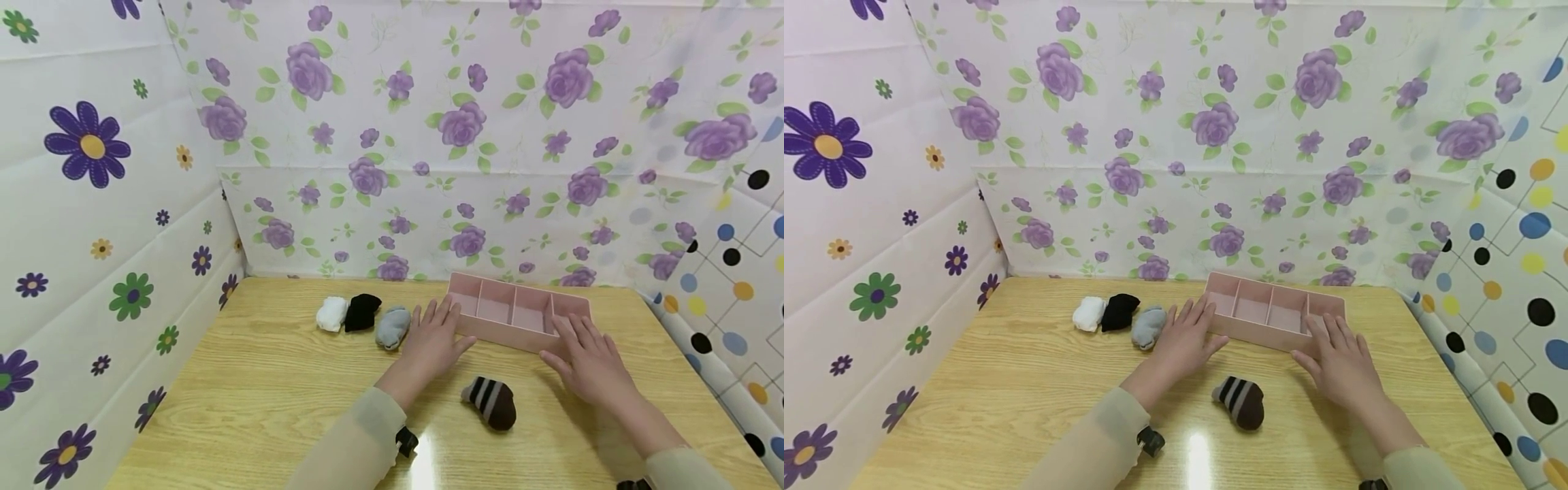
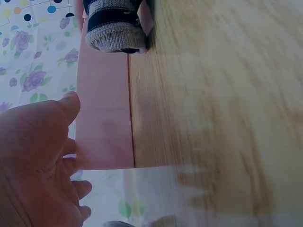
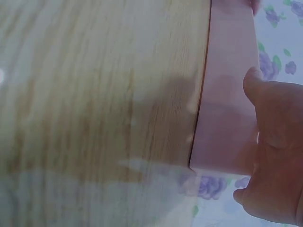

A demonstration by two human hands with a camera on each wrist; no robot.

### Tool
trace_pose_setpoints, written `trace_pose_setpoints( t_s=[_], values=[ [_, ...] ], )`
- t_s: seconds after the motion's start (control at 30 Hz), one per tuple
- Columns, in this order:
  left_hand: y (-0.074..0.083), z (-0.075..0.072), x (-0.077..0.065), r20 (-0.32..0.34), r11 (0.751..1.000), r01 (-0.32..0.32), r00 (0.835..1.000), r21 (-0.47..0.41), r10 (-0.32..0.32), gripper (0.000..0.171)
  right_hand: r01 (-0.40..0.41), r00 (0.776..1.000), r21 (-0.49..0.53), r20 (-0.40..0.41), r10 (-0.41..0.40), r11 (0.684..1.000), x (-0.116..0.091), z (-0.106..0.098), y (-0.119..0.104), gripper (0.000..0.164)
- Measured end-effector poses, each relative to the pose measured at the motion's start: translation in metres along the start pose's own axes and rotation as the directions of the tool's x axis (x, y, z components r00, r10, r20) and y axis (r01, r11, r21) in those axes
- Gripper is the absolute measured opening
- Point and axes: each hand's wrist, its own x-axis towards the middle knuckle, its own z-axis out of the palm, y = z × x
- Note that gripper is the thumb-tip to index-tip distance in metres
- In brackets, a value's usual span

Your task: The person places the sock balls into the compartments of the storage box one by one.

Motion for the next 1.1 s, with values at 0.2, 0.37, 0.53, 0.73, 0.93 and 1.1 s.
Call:
trace_pose_setpoints(
  t_s=[0.2, 0.37, 0.53, 0.73, 0.93, 1.1],
  values=[
    [-0.005, 0.0, -0.004, -0.006, 1.0, 0.006, 1.0, -0.009, -0.006, 0.081, 0.012, 1.0, 0.033, 0.02, -0.013, 0.999, 0.009, 0.0, -0.001, 0.084],
    [-0.009, -0.002, -0.008, -0.021, 1.0, 0.01, 1.0, 0.001, -0.01, 0.081, 0.021, 0.999, 0.039, 0.029, -0.022, 0.999, 0.014, -0.001, -0.005, 0.083],
    [-0.011, -0.004, -0.011, -0.027, 1.0, 0.011, 1.0, 0.002, -0.011, 0.082, 0.033, 0.999, 0.021, 0.023, -0.033, 0.999, 0.021, -0.001, -0.008, 0.081],
    [-0.014, -0.006, -0.013, -0.021, 0.999, 0.026, 0.999, -0.032, -0.027, 0.081, 0.026, 0.998, 0.034, 0.053, -0.028, 0.999, 0.03, -0.001, -0.009, 0.084],
    [-0.018, -0.01, -0.019, -0.028, 0.999, 0.031, 0.999, -0.021, -0.031, 0.081, 0.042, 0.998, 0.051, 0.054, -0.044, 0.998, 0.037, 0.001, -0.013, 0.084],
    [-0.022, -0.01, -0.024, -0.03, 0.999, 0.033, 0.999, -0.016, -0.034, 0.082, 0.06, 0.997, 0.056, 0.055, -0.063, 0.997, 0.04, 0.001, -0.016, 0.082]
  ],
)
